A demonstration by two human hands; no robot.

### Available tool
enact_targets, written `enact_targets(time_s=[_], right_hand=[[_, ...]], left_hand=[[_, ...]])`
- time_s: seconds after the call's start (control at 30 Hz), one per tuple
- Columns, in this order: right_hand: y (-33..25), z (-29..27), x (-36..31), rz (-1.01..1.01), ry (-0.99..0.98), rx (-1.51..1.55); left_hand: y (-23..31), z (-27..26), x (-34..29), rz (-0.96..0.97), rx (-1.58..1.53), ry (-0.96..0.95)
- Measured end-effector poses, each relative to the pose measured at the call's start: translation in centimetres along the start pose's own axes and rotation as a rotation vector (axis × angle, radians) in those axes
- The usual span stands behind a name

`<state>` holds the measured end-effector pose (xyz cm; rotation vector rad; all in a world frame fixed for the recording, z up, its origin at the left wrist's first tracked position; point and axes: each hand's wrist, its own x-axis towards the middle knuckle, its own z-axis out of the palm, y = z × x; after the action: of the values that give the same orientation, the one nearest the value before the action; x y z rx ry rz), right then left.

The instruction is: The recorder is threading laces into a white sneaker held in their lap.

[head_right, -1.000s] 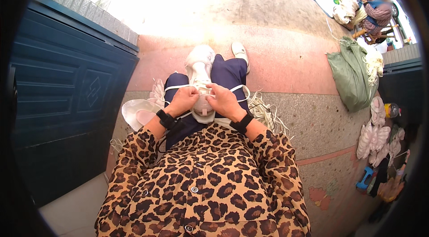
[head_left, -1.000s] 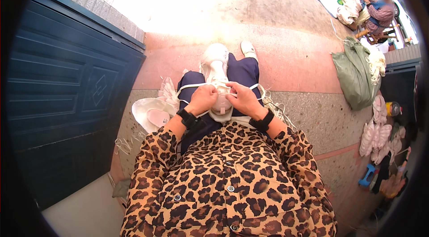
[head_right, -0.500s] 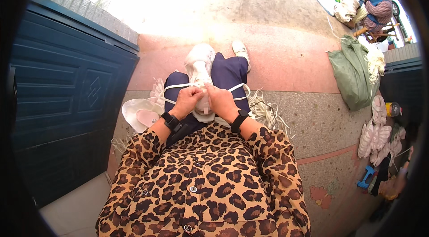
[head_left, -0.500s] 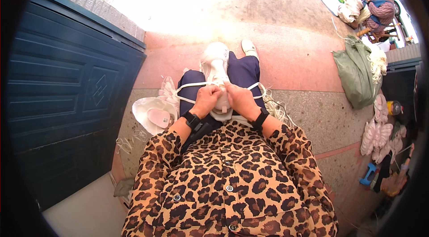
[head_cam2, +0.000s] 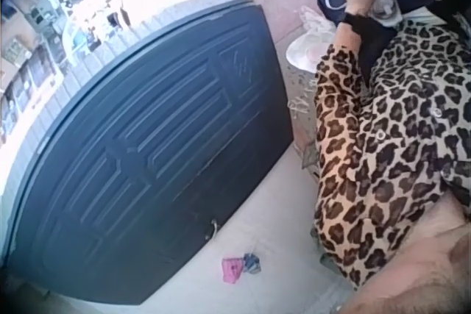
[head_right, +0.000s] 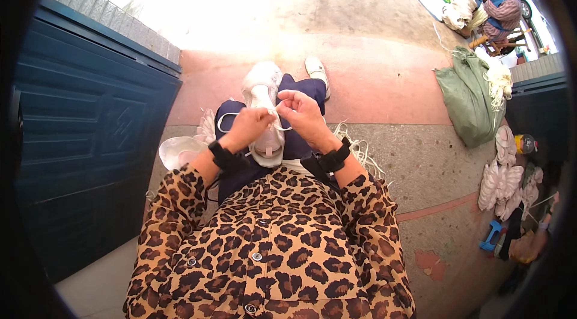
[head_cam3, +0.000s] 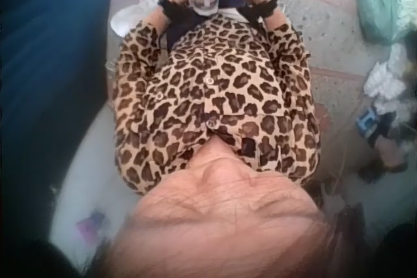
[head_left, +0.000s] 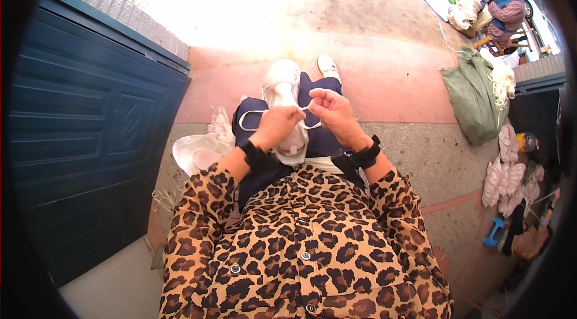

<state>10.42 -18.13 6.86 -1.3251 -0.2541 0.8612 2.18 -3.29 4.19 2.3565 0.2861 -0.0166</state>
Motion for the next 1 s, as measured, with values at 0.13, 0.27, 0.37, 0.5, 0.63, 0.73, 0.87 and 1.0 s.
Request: enact_targets(time_s=[0.13, 0.27, 0.37, 0.5, 0.63, 0.73, 0.87, 1.0], right_hand=[[2.9, -2.6, 1.1, -0.014, 0.165, -0.219], [5.7, -4.1, 0.2, -0.259, 0.110, -1.057], [4.1, -2.2, -0.3, -0.119, -0.059, -0.767], [5.2, -0.8, -0.1, -0.158, -0.045, -0.952], [6.9, -0.4, 0.8, -0.318, -0.015, -0.886], [7.3, 0.2, 1.1, -0.280, 0.072, -0.848], [7.8, 1.2, 1.0, -0.212, 0.107, -0.956], [8.1, 1.7, 1.2, -0.111, 0.158, -0.935]], left_hand=[[4.5, -11.3, 5.6, -0.103, -0.611, 0.200], [3.9, -21.4, 6.7, -0.043, -0.964, 0.502], [1.8, -23.4, 5.3, -0.071, -0.928, 0.509], [-0.8, -24.7, 3.6, -0.060, -1.066, 0.534], [-1.3, -25.5, 2.9, -0.080, -1.079, 0.557], [-1.2, -25.0, 3.1, -0.080, -1.076, 0.550], [-1.2, -24.4, 3.6, -0.055, -1.061, 0.488], [-0.6, -20.2, 4.3, -0.204, -0.398, 0.488]])
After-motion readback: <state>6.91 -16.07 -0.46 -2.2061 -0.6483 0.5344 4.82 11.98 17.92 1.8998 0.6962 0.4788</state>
